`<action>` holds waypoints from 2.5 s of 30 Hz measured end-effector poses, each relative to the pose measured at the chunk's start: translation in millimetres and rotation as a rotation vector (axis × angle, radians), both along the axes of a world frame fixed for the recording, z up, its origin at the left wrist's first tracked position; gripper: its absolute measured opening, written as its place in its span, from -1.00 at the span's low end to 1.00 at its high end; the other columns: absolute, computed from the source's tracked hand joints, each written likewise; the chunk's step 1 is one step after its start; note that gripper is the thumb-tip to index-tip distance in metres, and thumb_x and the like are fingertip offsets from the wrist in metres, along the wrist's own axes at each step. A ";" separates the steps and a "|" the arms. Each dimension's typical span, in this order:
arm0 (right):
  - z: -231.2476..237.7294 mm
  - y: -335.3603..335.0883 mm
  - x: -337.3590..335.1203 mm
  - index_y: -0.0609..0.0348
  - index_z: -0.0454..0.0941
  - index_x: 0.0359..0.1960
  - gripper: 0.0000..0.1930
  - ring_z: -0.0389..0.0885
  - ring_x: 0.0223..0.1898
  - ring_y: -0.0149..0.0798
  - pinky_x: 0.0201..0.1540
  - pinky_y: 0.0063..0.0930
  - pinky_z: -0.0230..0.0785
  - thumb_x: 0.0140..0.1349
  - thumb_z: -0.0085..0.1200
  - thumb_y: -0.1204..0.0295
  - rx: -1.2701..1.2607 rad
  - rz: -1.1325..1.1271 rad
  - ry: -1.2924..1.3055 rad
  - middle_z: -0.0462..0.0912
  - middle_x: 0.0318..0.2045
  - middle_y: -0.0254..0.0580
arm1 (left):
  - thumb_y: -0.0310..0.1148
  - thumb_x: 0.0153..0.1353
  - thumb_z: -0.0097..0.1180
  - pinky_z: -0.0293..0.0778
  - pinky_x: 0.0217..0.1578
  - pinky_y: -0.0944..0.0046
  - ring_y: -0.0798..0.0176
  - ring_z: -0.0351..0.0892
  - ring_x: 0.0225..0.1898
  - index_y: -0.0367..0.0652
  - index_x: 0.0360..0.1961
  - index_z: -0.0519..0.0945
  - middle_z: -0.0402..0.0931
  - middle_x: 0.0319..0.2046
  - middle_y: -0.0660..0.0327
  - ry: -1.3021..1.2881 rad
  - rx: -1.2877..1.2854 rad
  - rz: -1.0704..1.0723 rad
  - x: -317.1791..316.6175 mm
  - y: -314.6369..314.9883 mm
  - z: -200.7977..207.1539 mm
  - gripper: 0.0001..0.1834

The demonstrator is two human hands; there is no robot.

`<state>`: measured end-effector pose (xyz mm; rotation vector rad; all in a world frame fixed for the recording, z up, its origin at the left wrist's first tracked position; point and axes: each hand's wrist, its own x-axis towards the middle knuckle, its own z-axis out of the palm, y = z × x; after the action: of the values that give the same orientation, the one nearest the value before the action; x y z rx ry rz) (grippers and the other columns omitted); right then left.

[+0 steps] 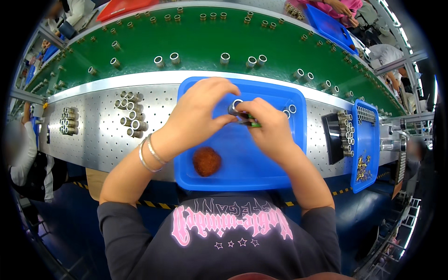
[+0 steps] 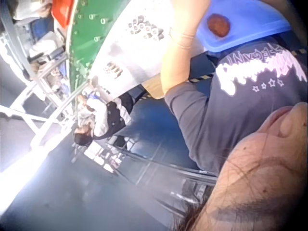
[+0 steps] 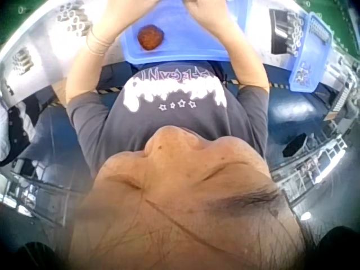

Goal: The person uses a pair of pliers to manipulate small cylindrical metal parts over a blue tray. They repeatedly pick up a metal cylinder, use the pliers to adjust or insert a component, and then place the finished part onto a green conveyor belt. The process is repetitive and involves handling multiple identical metal pieces.

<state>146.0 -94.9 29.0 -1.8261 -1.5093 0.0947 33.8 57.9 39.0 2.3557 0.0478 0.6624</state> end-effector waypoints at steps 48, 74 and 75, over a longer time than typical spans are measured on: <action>30.8 -23.4 -3.2 0.22 0.57 -0.29 -0.84 0.53 -0.44 -0.25 -0.40 -0.48 0.34 0.07 0.12 0.49 -0.199 -0.031 0.336 0.55 -0.45 -0.17 | -0.59 0.14 0.02 0.36 0.03 0.28 0.25 0.48 -0.08 -0.23 0.21 0.20 0.45 -0.14 0.11 0.083 -1.167 -0.141 -42.3 -43.2 -30.0 -0.42; 10.6 -18.9 -12.1 0.23 0.45 -0.45 -0.92 0.44 -0.48 -0.59 -0.44 -0.71 0.24 0.19 0.02 0.52 0.042 0.043 0.890 0.59 -0.52 -0.31 | -0.48 0.15 0.05 0.41 0.01 0.27 0.26 0.47 -0.06 -0.20 0.14 0.31 0.43 -0.09 0.11 0.045 -1.673 -0.089 -44.8 -49.3 -33.6 -0.51; 10.9 -18.1 -13.6 0.23 0.46 -0.45 -0.92 0.43 -0.49 -0.60 -0.44 -0.71 0.24 0.18 0.02 0.52 0.070 0.051 0.894 0.59 -0.52 -0.31 | -0.48 0.15 0.06 0.40 0.01 0.27 0.26 0.47 -0.07 -0.21 0.12 0.33 0.44 -0.10 0.11 0.029 -1.654 -0.072 -44.7 -50.1 -34.6 -0.53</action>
<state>132.5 -113.0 39.9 -1.3808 -0.8930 0.7621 -10.9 7.8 4.5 0.7558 0.3615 0.2808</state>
